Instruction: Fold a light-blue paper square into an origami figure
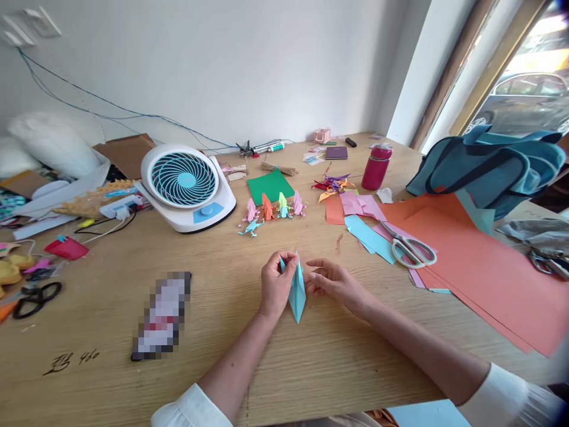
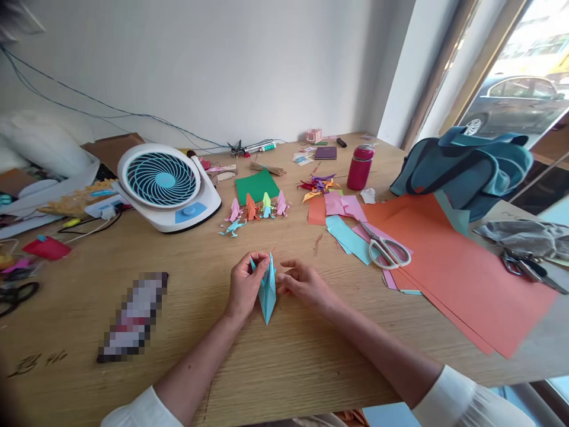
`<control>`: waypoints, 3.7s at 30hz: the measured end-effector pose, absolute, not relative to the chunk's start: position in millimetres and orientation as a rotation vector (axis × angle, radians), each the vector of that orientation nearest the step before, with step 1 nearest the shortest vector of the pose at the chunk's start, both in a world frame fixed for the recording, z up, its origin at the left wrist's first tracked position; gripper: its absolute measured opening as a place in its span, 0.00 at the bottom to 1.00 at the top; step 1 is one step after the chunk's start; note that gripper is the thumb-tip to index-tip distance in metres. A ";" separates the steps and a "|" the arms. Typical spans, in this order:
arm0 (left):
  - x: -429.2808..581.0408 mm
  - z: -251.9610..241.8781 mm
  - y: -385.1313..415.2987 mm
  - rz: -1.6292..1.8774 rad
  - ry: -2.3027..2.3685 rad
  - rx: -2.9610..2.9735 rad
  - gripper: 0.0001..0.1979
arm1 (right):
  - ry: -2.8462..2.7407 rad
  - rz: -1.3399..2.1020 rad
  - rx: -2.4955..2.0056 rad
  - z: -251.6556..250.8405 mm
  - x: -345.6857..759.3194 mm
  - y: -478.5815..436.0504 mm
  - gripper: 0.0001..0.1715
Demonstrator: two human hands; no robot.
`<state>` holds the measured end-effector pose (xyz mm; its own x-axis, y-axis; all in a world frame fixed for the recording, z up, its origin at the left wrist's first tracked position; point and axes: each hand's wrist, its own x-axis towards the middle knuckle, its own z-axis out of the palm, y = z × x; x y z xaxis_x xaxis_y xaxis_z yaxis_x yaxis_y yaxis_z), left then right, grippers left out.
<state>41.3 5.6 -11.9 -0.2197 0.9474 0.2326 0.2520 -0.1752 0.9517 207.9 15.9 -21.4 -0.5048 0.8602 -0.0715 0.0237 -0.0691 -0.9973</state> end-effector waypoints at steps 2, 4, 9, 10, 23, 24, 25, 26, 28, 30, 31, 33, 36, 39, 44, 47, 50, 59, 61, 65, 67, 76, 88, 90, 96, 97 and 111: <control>44.5 -11.9 1.4 1.460 1.452 1.419 0.10 | -1.526 1.746 -0.879 -21.5 205.7 12.2 0.31; 47.2 -9.2 -2.1 1.498 1.436 1.457 0.09 | -1.525 1.792 -0.826 -21.0 203.9 10.7 0.27; 54.0 -4.1 -7.8 1.553 1.440 1.547 0.07 | -1.569 1.772 -0.844 -21.3 200.2 8.2 0.22; 55.3 -4.2 -8.6 1.553 1.439 1.553 0.07 | -1.592 1.748 -0.856 -21.6 199.6 7.2 0.20; 34.6 -8.3 -5.4 1.236 1.124 1.538 0.33 | -1.750 1.360 -1.004 1.4 213.1 4.0 0.08; 34.3 -7.5 -4.7 1.199 1.097 1.473 0.33 | -1.755 1.354 -1.000 2.9 214.3 3.8 0.08; 34.6 -6.7 -4.4 1.167 1.083 1.418 0.31 | -1.758 1.351 -0.991 3.7 215.3 3.5 0.07; 35.3 -5.6 -4.4 1.141 1.079 1.379 0.29 | -1.762 1.344 -0.980 4.1 215.9 2.9 0.07; 37.3 -3.4 -5.1 1.117 1.091 1.346 0.23 | -1.775 1.310 -0.959 3.6 216.4 1.5 0.09; 39.1 -1.1 -6.4 1.106 1.091 1.337 0.20 | -1.793 1.250 -0.935 2.5 216.6 -0.1 0.11; 39.7 -0.1 -7.0 1.102 1.084 1.324 0.19 | -1.802 1.216 -0.927 2.1 216.7 -0.9 0.12; 40.7 1.4 -8.0 1.090 1.071 1.297 0.18 | -1.829 1.139 -0.922 1.6 216.9 -2.3 0.12; 42.2 2.1 -8.8 1.081 1.075 1.283 0.18 | -1.869 1.025 -0.938 2.0 216.9 -3.9 0.12; 43.6 1.4 -9.8 1.102 1.090 1.283 0.17 | -1.879 0.988 -0.950 3.1 216.3 -5.1 0.12; 45.8 -0.1 -13.3 1.157 1.076 1.274 0.15 | -1.889 1.164 -1.006 2.4 215.6 -5.2 0.09; 47.0 -1.6 -14.3 1.164 1.078 1.277 0.15 | -1.901 1.191 -1.046 -0.3 215.4 -4.3 0.17; 46.9 -4.2 -13.4 1.172 1.090 1.334 0.15 | -1.921 1.088 -1.078 -2.6 215.4 -4.0 0.18; 46.2 -9.8 -14.8 1.236 1.079 1.262 0.17 | -1.973 1.103 -1.042 -1.8 216.0 -2.1 0.23; 47.9 -9.6 -15.4 1.238 1.040 1.213 0.17 | -2.004 1.109 -1.019 -3.4 215.8 -1.1 0.26; 50.0 -7.6 -15.4 1.245 1.004 1.178 0.15 | -2.012 1.090 -1.030 -9.7 216.1 0.9 0.28; 49.6 -6.4 -15.3 1.267 1.007 1.192 0.14 | -2.032 1.069 -1.026 -12.5 216.3 1.7 0.29; 46.1 -2.1 -16.3 1.302 1.103 1.250 0.15 | -2.053 1.085 -0.990 -15.1 217.2 2.1 0.29; 38.0 -6.2 -13.4 1.093 1.225 1.482 0.14 | -1.995 1.172 -1.042 -16.9 215.5 1.3 0.29; 37.6 -5.0 -13.8 1.100 1.234 1.511 0.15 | -1.999 1.186 -1.033 -17.5 215.7 1.5 0.28; 38.9 -1.5 -13.6 1.194 1.155 1.394 0.12 | -2.004 1.194 -1.026 -19.9 216.3 3.0 0.28; 39.2 -1.4 -13.6 1.215 1.143 1.363 0.12 | -2.006 1.191 -1.024 -20.0 216.2 3.1 0.28; 41.9 8.2 -15.6 1.332 1.100 1.131 0.14 | -2.029 1.197 -0.961 -12.0 214.5 0.0 0.30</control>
<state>41.9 -15.6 8.2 -0.0317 0.9982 0.0516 -0.1374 -0.0555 0.9890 214.5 0.0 -12.0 -0.5662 0.8149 0.1238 0.2857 0.3349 -0.8979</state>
